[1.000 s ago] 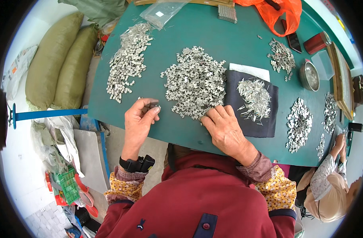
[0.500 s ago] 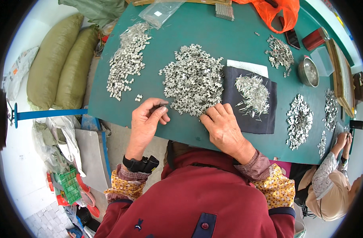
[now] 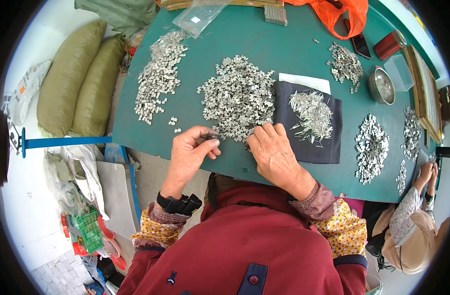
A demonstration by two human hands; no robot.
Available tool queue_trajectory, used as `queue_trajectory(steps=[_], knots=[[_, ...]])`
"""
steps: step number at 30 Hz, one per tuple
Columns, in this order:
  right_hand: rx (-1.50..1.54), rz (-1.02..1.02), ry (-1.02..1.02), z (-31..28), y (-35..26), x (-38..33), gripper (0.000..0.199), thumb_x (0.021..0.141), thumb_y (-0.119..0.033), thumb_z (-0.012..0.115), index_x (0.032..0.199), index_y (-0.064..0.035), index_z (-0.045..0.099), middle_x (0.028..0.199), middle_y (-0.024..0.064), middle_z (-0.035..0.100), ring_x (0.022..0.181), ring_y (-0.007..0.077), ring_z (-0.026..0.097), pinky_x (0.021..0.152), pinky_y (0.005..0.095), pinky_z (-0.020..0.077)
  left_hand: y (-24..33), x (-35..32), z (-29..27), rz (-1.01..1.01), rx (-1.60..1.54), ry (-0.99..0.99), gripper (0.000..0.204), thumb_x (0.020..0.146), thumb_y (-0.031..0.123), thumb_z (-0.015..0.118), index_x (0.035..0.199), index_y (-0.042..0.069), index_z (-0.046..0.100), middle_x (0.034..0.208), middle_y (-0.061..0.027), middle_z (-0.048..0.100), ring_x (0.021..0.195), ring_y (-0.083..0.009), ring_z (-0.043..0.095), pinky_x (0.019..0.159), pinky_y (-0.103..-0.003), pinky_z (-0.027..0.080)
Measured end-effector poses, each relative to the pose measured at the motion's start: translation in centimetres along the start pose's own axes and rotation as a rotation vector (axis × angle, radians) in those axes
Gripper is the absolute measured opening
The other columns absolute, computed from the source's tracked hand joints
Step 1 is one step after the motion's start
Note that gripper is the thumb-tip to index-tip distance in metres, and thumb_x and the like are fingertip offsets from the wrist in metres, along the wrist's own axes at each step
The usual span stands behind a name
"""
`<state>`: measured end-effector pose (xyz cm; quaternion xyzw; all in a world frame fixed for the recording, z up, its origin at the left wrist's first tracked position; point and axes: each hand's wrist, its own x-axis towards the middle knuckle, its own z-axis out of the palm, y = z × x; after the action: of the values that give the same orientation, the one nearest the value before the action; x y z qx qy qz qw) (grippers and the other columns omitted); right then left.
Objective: The person is sorting and arranging small metal fasteners into piles and bags on a green workspace desk.
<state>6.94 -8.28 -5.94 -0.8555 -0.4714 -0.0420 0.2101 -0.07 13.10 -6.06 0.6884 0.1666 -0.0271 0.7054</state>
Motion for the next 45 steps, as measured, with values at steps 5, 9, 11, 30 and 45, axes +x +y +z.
queue_trajectory(steps=[5,9,11,30,45], knots=[[0.08,0.002,0.118,-1.0,0.0,0.5,0.016,0.075,-0.003,0.065,0.09,-0.0036,0.058,0.087,0.009,0.053,0.084,0.0265,0.051,0.075,0.0384,0.0377,0.8,-0.1,1.3,-0.024,-0.001,-0.08,0.009,0.091,-0.001,0.064,0.099,-0.004,0.065,0.08,-0.0103,0.069,0.068,-0.0142,0.067,0.059,-0.025,0.055],[0.086,0.0,0.189,-1.9,0.3,0.9,0.026,0.073,0.002,0.068,0.095,-0.0054,0.055,0.09,0.0076,0.058,0.083,0.0271,0.053,0.076,0.0387,0.0385,1.6,0.6,3.1,-0.028,-0.176,-0.199,0.008,0.095,0.001,0.061,0.101,-0.005,0.061,0.088,-0.014,0.069,0.072,-0.0195,0.07,0.061,-0.029,0.058],[0.104,-0.045,0.213,-2.3,0.3,0.9,0.026,0.074,0.004,0.068,0.095,-0.0046,0.055,0.091,0.0075,0.059,0.083,0.0271,0.053,0.075,0.0388,0.0391,1.9,1.0,3.8,-0.023,-0.291,-0.223,0.01,0.095,0.001,0.061,0.101,-0.005,0.06,0.087,-0.0147,0.069,0.072,-0.0198,0.07,0.061,-0.029,0.058],[0.351,0.351,0.442,-3.1,3.1,-1.7,0.016,0.079,0.004,0.067,0.093,-0.002,0.063,0.087,0.012,0.06,0.084,0.0325,0.056,0.074,0.0412,0.0471,3.2,3.3,4.8,0.093,-0.285,-0.145,0.008,0.093,0.001,0.062,0.1,-0.002,0.063,0.089,-0.0139,0.071,0.073,-0.0199,0.07,0.062,-0.03,0.058],[-0.037,0.004,0.131,0.1,0.8,-1.7,0.009,0.073,-0.006,0.061,0.081,-0.0045,0.062,0.083,0.0068,0.049,0.084,0.0244,0.048,0.077,0.0381,0.0374,-0.1,1.8,1.1,-0.034,-0.271,-0.087,0.01,0.093,0.003,0.063,0.101,-0.002,0.064,0.086,-0.0129,0.07,0.07,-0.0194,0.069,0.06,-0.029,0.056]])
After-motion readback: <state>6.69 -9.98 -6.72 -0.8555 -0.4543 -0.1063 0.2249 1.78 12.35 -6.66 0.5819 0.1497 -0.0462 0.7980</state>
